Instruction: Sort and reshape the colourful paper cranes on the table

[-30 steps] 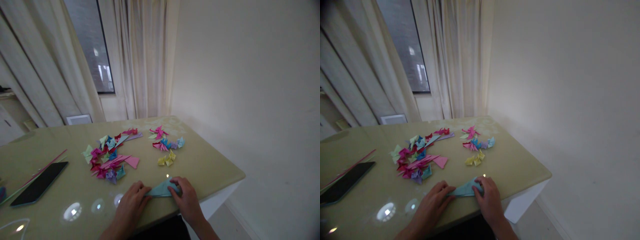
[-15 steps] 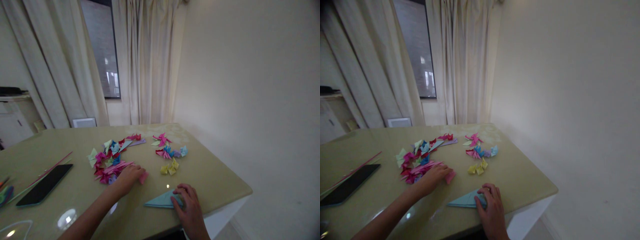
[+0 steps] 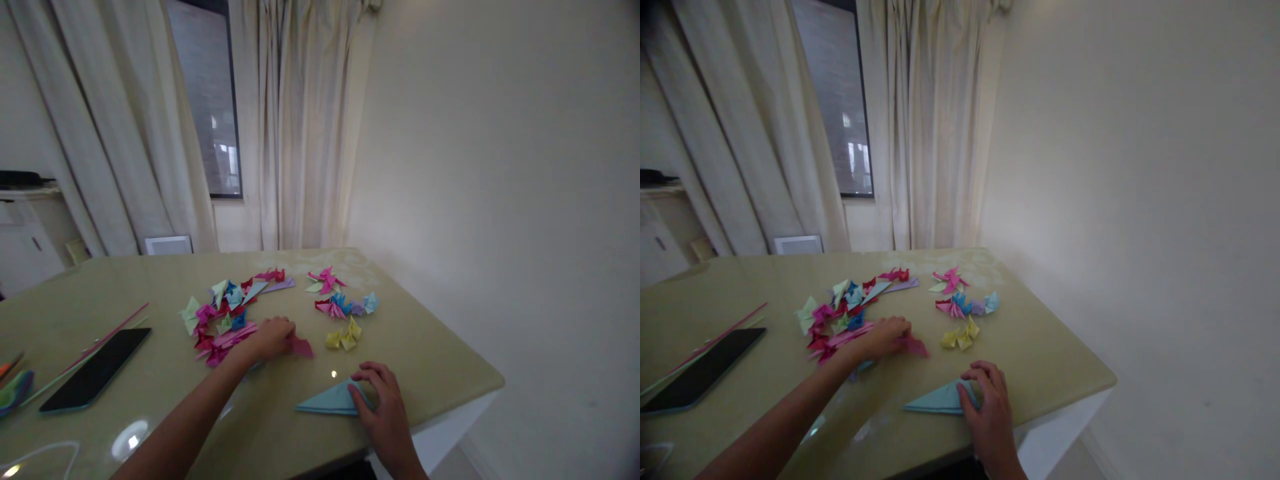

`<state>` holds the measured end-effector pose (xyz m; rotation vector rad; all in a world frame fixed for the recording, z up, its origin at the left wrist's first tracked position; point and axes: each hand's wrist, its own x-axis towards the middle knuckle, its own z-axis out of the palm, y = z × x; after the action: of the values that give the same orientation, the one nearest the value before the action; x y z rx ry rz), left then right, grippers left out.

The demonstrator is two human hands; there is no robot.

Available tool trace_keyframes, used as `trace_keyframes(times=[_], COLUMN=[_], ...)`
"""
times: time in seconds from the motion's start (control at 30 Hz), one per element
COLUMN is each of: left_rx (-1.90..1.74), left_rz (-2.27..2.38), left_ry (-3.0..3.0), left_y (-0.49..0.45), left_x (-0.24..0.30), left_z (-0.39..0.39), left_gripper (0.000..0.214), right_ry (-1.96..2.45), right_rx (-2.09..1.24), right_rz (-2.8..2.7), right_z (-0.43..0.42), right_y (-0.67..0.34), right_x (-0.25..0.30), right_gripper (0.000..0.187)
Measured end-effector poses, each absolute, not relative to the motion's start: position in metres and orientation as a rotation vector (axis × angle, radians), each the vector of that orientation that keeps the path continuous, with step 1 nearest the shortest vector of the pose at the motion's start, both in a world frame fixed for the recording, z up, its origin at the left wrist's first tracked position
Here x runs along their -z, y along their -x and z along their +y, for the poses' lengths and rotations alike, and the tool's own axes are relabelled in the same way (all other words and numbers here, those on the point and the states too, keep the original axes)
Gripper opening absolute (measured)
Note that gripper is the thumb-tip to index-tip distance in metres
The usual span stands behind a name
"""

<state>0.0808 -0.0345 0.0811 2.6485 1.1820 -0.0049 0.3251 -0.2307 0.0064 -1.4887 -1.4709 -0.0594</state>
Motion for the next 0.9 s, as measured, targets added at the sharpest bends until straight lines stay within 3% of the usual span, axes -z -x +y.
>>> trace_keyframes(times=[0.17,0.27,0.37,0.53,0.63,0.77,0.9], left_rx=[-0.371,-0.650,-0.657,-0.667,-0.630,-0.614,-0.475], left_rz=[1.107,0.884,0.638,0.574,0.566,0.800,1.450], left_ry=[-2.509,-2.208,-2.026,-1.938,-1.964,-2.164,-2.551], left_y=[-0.092,-0.100,-0.106,-0.107,-0.105,-0.097,-0.076], left_x=[-0.081,-0.077,-0.072,-0.062,-0.060,-0.066,-0.076], left_z=[-0.078,-0.117,-0.148,-0.162,-0.161,-0.137,-0.087], left_gripper=[0.013,0.024,0.038,0.030,0.031,0.031,0.029], right_ry=[1.455,1.364,1.296,1.332,1.347,1.379,1.480], right_rx=[0.061,0.032,-0.087,-0.172,-0.306,-0.420,-0.417], right_rz=[-1.381,-1.431,-1.513,-1.427,-1.424,-1.430,-1.412], right_z=[-0.234,-0.237,-0.237,-0.235,-0.236,-0.233,-0.227], right_y=[-0.323,-0.316,-0.309,-0.306,-0.309,-0.313,-0.315], right_x=[-0.012,-0.022,-0.031,-0.036,-0.037,-0.035,-0.025], right_gripper=[0.021,0.031,0.034,0.042,0.037,0.039,0.051])
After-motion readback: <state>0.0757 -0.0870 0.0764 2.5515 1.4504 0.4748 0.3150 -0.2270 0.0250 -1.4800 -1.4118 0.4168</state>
